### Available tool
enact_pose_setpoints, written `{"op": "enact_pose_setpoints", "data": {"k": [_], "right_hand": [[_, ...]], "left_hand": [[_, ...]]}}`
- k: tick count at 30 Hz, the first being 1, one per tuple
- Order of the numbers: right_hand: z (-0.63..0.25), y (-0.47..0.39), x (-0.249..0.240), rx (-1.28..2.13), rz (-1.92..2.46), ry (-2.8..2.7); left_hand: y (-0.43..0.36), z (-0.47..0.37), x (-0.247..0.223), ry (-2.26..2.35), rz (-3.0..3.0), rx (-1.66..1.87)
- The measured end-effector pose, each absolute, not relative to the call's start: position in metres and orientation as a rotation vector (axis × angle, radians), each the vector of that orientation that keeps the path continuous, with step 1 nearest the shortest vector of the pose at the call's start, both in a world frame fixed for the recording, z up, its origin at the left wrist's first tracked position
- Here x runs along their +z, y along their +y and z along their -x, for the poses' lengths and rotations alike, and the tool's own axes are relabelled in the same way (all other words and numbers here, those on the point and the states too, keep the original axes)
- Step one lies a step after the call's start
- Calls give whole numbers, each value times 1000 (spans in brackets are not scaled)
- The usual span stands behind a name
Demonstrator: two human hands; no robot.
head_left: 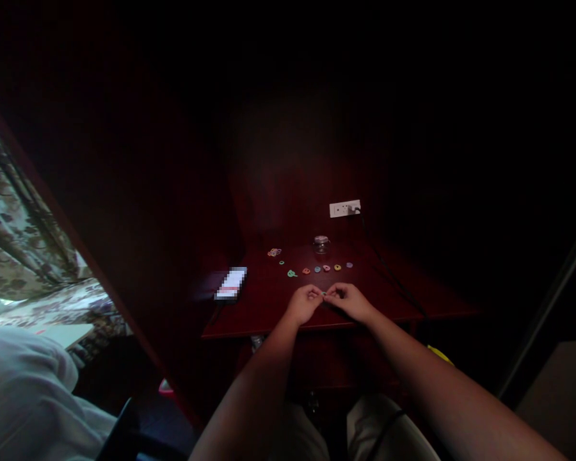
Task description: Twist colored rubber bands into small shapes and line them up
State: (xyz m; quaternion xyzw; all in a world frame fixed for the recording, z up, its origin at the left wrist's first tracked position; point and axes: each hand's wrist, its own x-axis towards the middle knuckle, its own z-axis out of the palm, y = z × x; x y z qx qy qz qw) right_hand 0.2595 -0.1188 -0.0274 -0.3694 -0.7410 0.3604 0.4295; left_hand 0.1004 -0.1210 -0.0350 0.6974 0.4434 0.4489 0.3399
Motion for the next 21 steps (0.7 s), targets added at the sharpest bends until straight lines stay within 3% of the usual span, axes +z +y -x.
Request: {"op": "enact_pose_setpoints", "data": {"k": [21], "right_hand": [[-260, -115, -33, 851, 934, -1856]], "left_hand": [[-124, -103, -26, 1115, -1672, 1230]]}}
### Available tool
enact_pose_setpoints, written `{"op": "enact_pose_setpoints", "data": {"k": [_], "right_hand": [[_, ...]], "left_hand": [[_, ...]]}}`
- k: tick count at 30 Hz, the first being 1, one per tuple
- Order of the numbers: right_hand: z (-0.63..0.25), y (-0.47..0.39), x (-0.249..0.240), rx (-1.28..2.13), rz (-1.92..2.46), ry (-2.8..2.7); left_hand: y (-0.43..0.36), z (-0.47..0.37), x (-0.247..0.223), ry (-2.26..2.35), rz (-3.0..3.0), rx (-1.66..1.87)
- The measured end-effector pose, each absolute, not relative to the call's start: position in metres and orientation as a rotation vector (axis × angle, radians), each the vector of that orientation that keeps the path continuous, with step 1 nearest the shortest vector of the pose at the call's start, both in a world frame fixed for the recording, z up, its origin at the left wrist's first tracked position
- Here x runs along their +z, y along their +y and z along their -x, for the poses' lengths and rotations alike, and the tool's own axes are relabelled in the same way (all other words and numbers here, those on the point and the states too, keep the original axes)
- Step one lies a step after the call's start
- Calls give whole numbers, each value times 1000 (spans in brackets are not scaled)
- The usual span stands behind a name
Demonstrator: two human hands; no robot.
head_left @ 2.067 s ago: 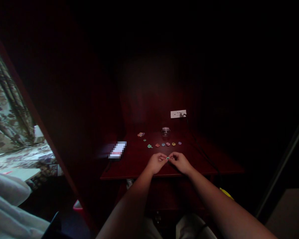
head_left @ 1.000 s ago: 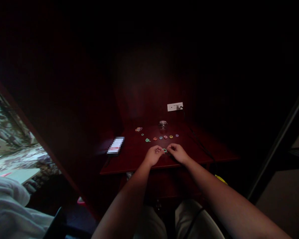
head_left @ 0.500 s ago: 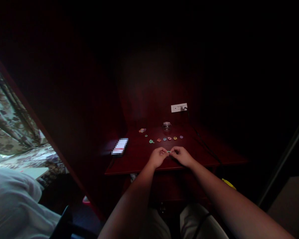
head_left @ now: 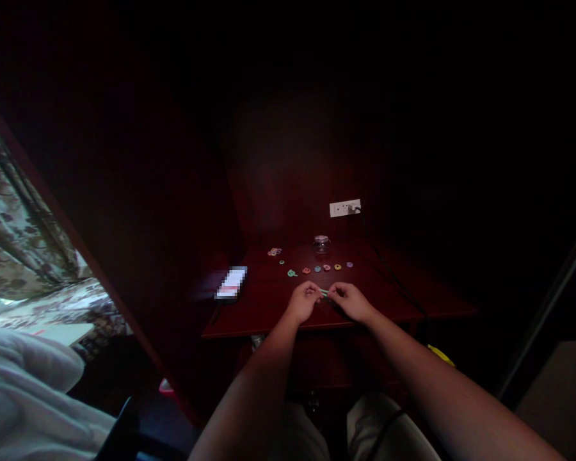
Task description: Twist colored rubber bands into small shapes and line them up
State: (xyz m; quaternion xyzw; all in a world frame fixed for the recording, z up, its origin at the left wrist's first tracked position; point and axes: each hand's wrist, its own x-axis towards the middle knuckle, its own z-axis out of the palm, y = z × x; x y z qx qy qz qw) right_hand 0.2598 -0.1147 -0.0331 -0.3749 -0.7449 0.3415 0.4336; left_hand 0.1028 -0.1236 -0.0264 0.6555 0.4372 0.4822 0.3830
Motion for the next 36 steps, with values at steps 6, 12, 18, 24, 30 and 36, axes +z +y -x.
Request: {"op": "enact_pose_setpoints", "data": {"k": [6, 12, 18, 24, 30, 36], "right_hand": [[-260, -114, -34, 846, 961, -1832], [-260, -114, -33, 787, 953, -1878], [-259, -114, -34, 790, 966, -1875], [-259, -113, -35, 834, 974, -1848], [-259, -113, -35, 881, 967, -1803], [-260, -113, -34, 816, 960, -1867]], "left_hand": [[-127, -102, -25, 1142, -1689, 1242], [-126, -102, -29, 1156, -1832, 1157], [-126, -102, -26, 1160, -1773, 1230], [-127, -101, -20, 1148, -1668, 1261], [-125, -98, -23, 1157, -1662, 1294], [-128, -102, -27, 1136, -1826, 1167]]}}
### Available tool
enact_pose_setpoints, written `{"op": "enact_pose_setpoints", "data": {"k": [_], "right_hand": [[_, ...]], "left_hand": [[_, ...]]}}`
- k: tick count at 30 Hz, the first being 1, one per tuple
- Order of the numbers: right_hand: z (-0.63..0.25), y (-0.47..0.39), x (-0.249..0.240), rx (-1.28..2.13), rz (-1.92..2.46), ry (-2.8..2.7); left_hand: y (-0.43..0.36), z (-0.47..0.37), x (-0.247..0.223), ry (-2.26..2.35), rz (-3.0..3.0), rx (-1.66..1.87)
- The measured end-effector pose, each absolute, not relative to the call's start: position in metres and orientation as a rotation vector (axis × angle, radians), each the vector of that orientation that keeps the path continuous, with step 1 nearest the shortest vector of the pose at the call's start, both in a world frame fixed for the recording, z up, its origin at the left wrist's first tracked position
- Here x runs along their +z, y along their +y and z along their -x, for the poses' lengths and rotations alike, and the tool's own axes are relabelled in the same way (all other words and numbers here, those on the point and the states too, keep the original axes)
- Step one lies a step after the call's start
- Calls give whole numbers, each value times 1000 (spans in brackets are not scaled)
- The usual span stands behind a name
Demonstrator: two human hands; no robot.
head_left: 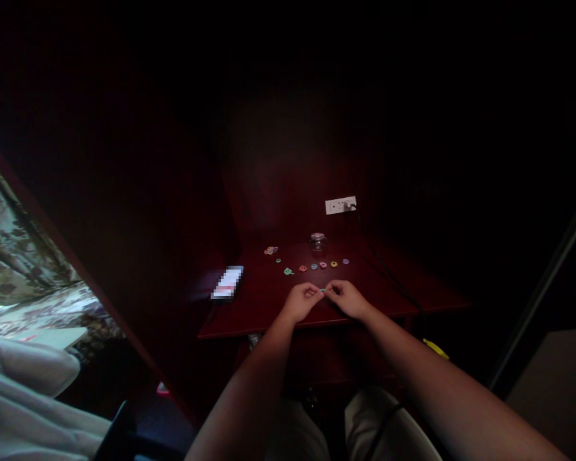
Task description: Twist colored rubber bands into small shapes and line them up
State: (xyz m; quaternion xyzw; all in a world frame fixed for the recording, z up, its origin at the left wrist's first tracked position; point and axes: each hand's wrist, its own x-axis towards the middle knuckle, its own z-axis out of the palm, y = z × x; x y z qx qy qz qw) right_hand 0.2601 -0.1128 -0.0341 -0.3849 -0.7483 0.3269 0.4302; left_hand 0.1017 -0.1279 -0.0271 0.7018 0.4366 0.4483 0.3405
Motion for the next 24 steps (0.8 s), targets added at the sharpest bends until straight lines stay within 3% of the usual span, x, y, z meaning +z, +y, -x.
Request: {"op": "enact_pose_setpoints", "data": {"k": [10, 16, 20, 24], "right_hand": [[-258, -114, -32, 906, 936, -1825], [-259, -119, -26, 1005, 936, -1633], [-262, -122, -23, 1065, 941, -1492], [-261, -125, -24, 1049, 908, -1598]], "left_hand": [[-123, -98, -26, 1106, -1741, 1237], [-119, -96, -26, 1102, -1517, 1449], [-106, -77, -27, 1204, -1244, 1625], [-85, -40, -28, 1465, -1395, 1566]]}}
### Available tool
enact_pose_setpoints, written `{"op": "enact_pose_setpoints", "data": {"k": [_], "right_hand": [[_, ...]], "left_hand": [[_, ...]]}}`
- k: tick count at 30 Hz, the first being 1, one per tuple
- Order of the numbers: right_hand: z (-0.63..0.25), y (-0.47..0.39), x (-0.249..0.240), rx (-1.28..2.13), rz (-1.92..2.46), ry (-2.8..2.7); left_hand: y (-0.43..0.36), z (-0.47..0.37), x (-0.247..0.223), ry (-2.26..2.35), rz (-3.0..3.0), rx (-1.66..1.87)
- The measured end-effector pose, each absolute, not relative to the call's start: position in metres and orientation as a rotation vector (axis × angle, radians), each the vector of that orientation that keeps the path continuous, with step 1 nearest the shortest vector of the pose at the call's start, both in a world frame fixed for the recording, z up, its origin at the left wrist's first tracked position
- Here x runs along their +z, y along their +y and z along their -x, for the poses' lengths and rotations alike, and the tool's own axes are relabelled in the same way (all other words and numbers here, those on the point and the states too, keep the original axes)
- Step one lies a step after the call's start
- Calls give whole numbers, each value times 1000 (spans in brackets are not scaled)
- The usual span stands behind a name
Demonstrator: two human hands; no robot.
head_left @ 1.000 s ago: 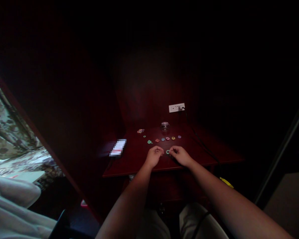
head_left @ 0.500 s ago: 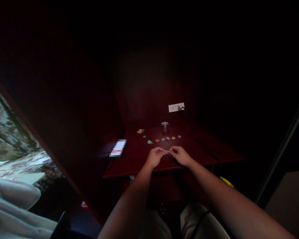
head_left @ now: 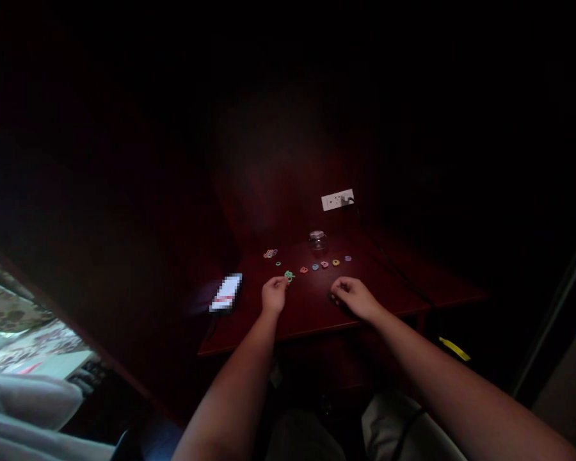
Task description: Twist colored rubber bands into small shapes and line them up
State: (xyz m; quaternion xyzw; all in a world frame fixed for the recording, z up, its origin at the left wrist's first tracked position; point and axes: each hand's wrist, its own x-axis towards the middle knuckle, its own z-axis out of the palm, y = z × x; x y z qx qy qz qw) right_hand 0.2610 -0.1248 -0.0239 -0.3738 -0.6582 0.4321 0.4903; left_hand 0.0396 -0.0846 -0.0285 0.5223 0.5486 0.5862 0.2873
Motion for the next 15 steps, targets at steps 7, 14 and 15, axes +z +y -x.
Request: {"op": "enact_pose_setpoints", "data": {"k": [7, 14, 15], "right_hand": [[-258, -136, -19, 906, 948, -1799], [-262, -142, -17, 981, 933, -1795], [-263, -143, -17, 988, 935, -1799]], "left_hand": [[-50, -8, -29, 1794, -1661, 1364], [-27, -12, -28, 1841, -1660, 1261], [-25, -12, -27, 1846, -1668, 1246]]}}
